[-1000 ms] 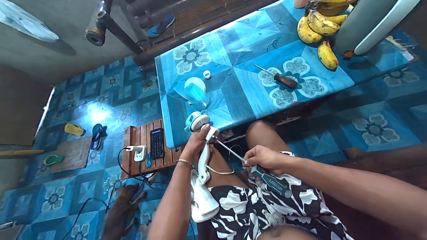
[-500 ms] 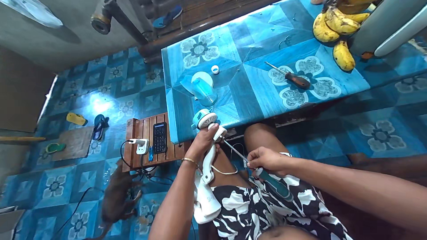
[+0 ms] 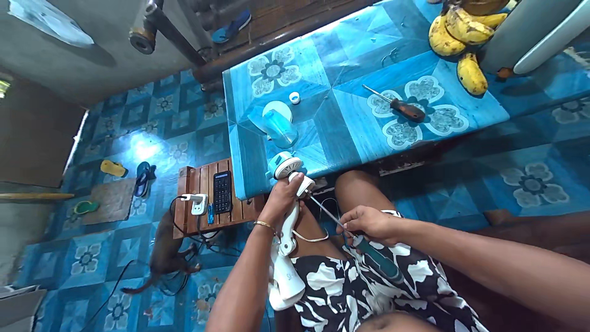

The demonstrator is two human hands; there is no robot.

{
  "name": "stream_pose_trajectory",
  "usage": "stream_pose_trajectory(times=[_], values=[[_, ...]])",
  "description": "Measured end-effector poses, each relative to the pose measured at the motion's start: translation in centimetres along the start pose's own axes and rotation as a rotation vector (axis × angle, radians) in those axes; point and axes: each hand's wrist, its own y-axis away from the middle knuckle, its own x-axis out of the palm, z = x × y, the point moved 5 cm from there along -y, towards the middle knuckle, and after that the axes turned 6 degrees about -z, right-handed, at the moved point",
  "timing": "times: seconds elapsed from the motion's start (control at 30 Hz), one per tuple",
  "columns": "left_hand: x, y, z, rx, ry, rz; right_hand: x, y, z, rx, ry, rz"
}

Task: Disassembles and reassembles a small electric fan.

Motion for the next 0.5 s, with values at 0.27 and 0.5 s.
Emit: stream_pose_trajectory(times=[0.27, 0.5], values=[[0.36, -0.07, -0.03, -0.007, -0.001, -0.005, 0.05, -0.05, 0.20, -0.034, 0.077, -0.080], [0.45, -0.16, 0.07, 0.001, 0.019, 0.010, 0.15, -0.32, 0.30, -0.023, 0.156, -0.122]])
